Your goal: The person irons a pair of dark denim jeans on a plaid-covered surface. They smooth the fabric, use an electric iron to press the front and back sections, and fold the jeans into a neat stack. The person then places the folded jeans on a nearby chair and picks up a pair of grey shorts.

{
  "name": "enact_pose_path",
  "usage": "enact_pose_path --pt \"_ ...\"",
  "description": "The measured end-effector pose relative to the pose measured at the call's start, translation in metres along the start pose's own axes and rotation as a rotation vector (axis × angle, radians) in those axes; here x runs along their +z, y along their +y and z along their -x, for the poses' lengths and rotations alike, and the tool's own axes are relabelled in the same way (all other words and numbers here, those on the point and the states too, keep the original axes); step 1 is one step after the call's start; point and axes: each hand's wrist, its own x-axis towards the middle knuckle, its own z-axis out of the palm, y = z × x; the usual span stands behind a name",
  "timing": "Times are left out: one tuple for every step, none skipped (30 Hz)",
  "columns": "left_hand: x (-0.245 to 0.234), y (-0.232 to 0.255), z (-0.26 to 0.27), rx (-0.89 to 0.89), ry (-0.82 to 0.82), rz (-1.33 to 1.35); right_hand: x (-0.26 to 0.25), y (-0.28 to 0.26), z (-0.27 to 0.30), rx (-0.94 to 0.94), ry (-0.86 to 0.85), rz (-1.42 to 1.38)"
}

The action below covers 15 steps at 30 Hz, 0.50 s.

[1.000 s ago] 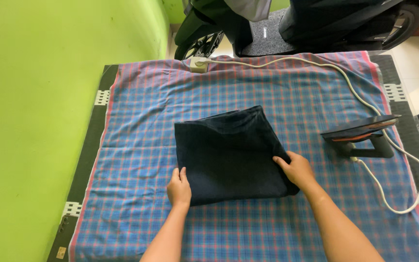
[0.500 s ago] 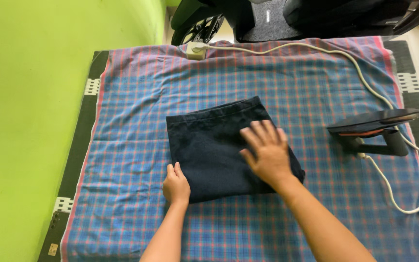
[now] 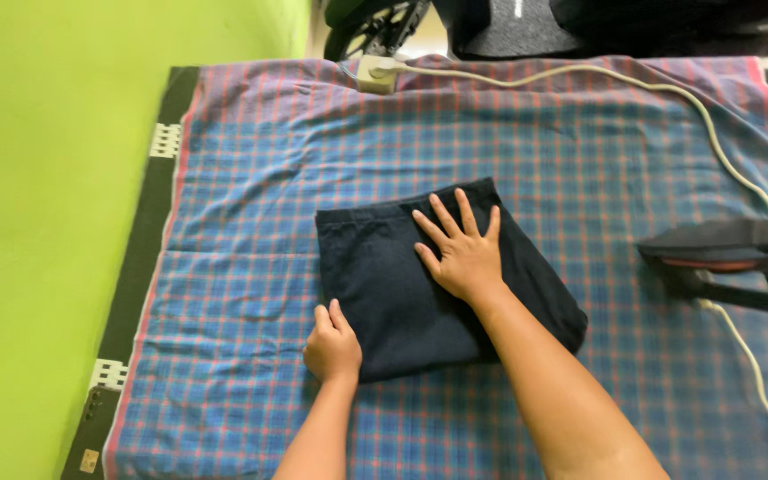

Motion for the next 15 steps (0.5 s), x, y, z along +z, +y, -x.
enact_pose_path --pt "-0.001 -0.004 0.006 -0.008 -0.009 -0.027 -0.004 -0.001 0.005 0.008 -0.012 -0.015" --pt "0.000 -0.003 0.002 -0.005 -0.007 -0.043 -0.010 -0.001 0.005 0.000 -0.009 -0.033" --pt "0.001 -0.001 -0.002 -0.002 -0.004 -0.058 -0.017 -0.003 0.009 -0.009 -0.006 -0.051" --pt "0.002 -0.001 -0.003 -0.013 -0.013 -0.061 -0.022 -0.004 0.018 -0.011 -0.006 -0.070" --pt "0.004 -0.002 -0.006 -0.024 -0.021 -0.064 -0.027 -0.004 0.030 -0.028 0.045 -0.089" --pt "0.005 -0.004 -0.005 -0.037 -0.037 -0.074 -0.031 -0.005 0.048 -0.042 0.087 -0.112" --pt "0.005 -0.007 -0.004 -0.031 -0.046 -0.078 -0.035 -0.005 0.066 -0.055 0.130 -0.134" --pt "0.006 -0.008 -0.005 -0.025 -0.050 -0.079 -0.040 -0.002 0.084 -0.077 0.141 -0.112" --pt "0.007 -0.009 -0.006 -0.020 -0.055 -0.080 -0.044 0.002 0.104 -0.098 0.152 -0.089" --pt "0.008 -0.009 -0.008 -0.019 -0.052 -0.084 -0.048 0.010 0.119 -0.120 0.161 -0.070" --pt "0.009 -0.009 -0.008 -0.017 -0.049 -0.088 -0.050 0.024 0.130 -0.030 0.149 -0.031" --pt "0.010 -0.012 -0.008 -0.019 -0.044 -0.092 -0.052 0.041 0.139 0.057 0.137 0.006" --pt "0.010 -0.015 -0.008 -0.009 -0.030 -0.101 -0.052 0.057 0.147 0.143 0.124 0.043" --pt "0.011 -0.015 -0.011 0.008 -0.019 -0.107 -0.049 0.071 0.153 0.222 0.170 0.020" --pt "0.012 -0.015 -0.013 0.026 -0.007 -0.113 -0.045 0.084 0.158 0.302 0.217 -0.003"
